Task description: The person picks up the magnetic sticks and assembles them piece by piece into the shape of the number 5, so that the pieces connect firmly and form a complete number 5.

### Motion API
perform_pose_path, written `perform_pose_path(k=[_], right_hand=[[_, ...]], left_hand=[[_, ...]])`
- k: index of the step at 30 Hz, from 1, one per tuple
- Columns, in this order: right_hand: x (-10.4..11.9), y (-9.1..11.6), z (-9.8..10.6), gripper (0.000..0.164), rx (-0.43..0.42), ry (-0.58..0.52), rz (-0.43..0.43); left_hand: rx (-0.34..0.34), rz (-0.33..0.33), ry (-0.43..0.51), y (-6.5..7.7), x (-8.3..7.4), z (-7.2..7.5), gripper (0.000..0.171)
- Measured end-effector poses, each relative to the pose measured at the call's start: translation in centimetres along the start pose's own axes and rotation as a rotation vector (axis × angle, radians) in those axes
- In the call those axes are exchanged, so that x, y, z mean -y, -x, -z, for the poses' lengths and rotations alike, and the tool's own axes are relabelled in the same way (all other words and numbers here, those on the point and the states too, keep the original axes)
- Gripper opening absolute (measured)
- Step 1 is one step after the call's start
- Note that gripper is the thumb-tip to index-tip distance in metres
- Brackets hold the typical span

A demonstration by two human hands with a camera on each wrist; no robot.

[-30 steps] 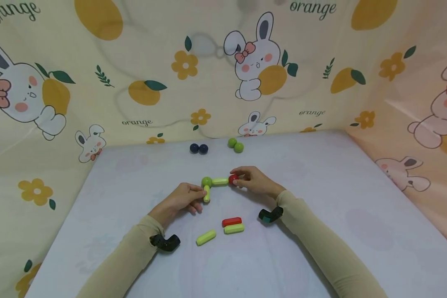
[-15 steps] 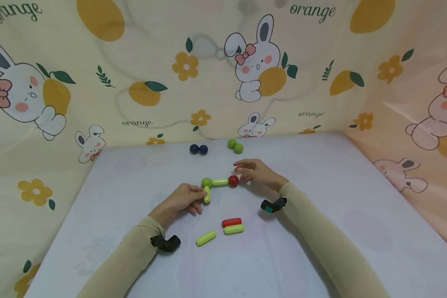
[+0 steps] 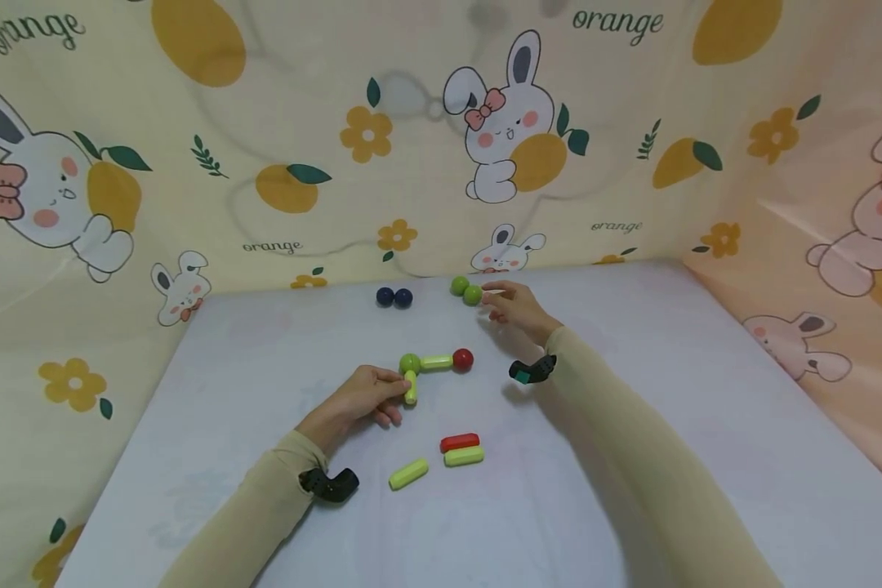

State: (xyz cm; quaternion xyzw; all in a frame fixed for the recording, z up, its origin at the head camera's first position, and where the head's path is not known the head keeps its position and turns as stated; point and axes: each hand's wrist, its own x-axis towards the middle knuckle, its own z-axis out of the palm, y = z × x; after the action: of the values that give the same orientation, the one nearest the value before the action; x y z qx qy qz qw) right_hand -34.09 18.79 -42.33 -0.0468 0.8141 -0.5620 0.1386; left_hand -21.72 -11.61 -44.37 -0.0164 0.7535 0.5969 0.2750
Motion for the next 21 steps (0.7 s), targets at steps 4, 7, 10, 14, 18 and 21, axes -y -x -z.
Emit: perform_pose_path(k=[4, 7, 10, 14, 18, 21], right_hand=[[-0.1, -1.0, -0.1, 0.047, -0.038, -0.007, -0.039], [-0.1, -1.4, -0.3, 0.048, -0.059, -0.002, -0.061], [-0.1, -1.8, -0.5, 0.048, -0.077, 0.011, -0.071], [-0.4, -2.3, -1.2, 0.049, -0.098, 0.047, -0.049], [-0.7, -2.9, -1.8, 0.053, -0.110, 0.113, -0.018], [-0.7, -3.0, -2.2, 0.058, -0.113, 0.154, -0.024]], left_hand=[[0.003, -0.003, 0.003, 0.0, 0.1, 0.0, 0.041], [0.009, -0.013, -0.002, 0.0, 0.1, 0.1, 0.043], [0.013, -0.013, -0.007, 0.0, 0.0, 0.0, 0.044], [0.016, -0.015, -0.006, 0.0, 0.2, 0.0, 0.044], [0.012, -0.017, -0.007, -0.1, 0.2, 0.0, 0.044], [-0.004, 0.000, -0.009, -0.1, 0.1, -0.1, 0.043]])
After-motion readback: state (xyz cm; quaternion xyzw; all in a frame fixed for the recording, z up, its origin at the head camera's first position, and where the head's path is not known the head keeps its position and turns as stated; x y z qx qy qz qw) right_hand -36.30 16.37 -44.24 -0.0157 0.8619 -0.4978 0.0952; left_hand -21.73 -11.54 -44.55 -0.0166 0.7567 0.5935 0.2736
